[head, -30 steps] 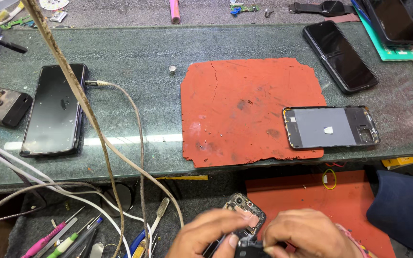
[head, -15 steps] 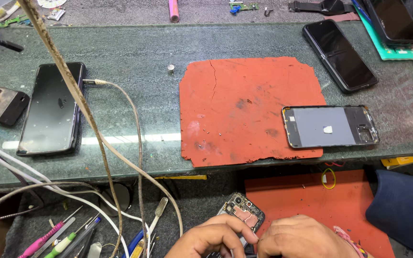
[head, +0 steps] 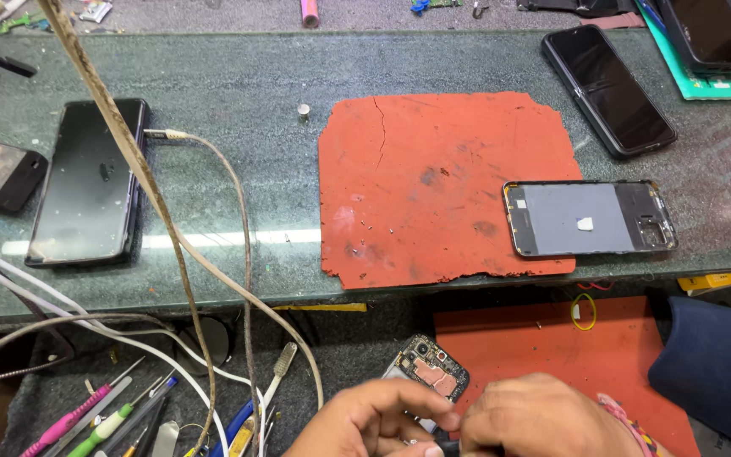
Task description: The person disassembles a smartphone at a repair bench. They pry open the phone's back cover, work the battery loose by hand, and use a green-handled screwdriver to unscrew and remove internal components from the phone body.
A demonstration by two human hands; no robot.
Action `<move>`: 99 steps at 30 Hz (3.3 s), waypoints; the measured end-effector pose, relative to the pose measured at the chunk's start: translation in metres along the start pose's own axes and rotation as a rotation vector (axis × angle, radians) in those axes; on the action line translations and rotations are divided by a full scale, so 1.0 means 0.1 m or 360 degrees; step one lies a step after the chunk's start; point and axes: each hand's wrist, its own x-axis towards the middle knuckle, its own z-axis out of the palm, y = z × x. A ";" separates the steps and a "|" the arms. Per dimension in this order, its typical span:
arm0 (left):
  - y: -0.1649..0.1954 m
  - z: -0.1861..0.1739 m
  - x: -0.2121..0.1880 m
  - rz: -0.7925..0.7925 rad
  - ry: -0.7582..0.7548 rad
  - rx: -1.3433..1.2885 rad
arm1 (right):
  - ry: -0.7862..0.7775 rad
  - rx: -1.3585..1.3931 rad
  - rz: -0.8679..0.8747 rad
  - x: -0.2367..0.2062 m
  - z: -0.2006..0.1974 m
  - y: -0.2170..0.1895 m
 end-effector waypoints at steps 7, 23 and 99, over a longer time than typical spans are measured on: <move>-0.03 0.07 -0.01 0.0096 0.0160 0.0099 | 0.0134 0.0127 0.0157 0.20 -0.08 -0.08; 0.03 0.06 -0.08 0.0146 0.0281 -0.0014 | 0.0250 0.0407 0.0315 0.20 -0.19 -0.17; -0.12 0.07 0.01 0.0608 0.0691 0.1015 | 0.0304 0.0122 0.0594 0.19 0.08 -0.13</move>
